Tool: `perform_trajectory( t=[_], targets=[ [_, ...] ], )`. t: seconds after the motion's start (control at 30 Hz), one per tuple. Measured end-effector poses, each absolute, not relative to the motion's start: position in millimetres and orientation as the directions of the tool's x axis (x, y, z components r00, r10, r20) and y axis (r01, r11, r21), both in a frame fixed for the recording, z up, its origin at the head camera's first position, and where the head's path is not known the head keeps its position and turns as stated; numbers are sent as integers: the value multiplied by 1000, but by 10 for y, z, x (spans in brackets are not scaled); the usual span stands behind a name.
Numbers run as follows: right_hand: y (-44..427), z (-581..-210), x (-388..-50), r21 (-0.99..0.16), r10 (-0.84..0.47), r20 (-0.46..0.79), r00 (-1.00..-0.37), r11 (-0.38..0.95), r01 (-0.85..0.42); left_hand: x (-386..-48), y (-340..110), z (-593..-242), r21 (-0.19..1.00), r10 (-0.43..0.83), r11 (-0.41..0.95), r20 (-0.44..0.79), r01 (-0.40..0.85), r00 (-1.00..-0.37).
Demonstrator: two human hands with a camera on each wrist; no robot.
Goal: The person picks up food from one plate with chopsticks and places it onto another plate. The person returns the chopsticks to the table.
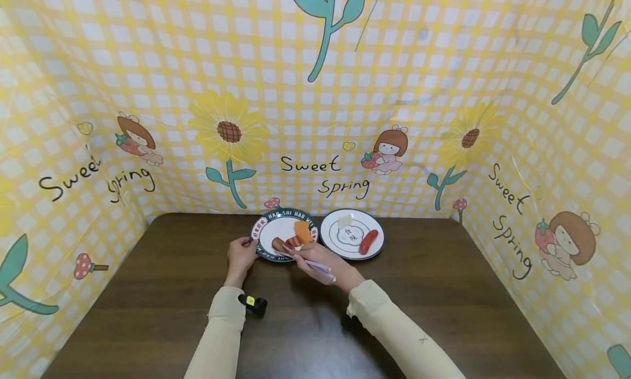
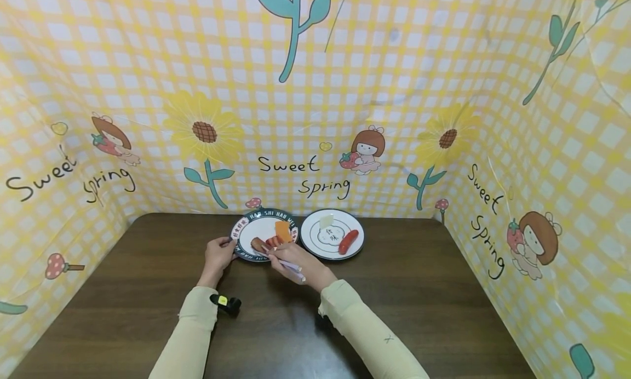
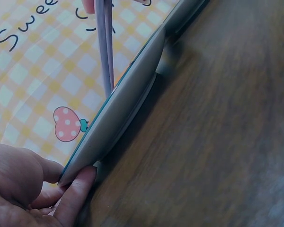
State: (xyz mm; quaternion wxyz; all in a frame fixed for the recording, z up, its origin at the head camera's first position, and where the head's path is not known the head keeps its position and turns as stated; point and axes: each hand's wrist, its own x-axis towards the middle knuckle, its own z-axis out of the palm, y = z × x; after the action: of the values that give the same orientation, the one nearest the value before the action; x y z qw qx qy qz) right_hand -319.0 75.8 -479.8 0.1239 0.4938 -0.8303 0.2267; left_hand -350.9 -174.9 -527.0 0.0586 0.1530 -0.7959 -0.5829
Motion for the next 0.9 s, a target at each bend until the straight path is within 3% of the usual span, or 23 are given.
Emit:
perform_trajectory(
  t=[0.13,0.33,0.57,0.9],
  targets=[
    [791,-4773,-3180,-268,-758,457,-465,381,-885,-3503,-1744,-5253,942,-318,279,-91,-185,-944],
    [866,-4743,-3169,-365,-740,429,-518,382,-849,-3513,-1748,-5258,937,-314,287,-103,-197,-944],
    [990,-4700,-3147,-374,-690,491,-532,385,-844,-3533,-1771,-5270,941,-312,277,-105,-196,-944],
    [1212,-4615,-3120,-447,-626,460,-630,450,-773,-3526,-1732,-5278,939,-303,289,-92,-184,-948]
  ],
)
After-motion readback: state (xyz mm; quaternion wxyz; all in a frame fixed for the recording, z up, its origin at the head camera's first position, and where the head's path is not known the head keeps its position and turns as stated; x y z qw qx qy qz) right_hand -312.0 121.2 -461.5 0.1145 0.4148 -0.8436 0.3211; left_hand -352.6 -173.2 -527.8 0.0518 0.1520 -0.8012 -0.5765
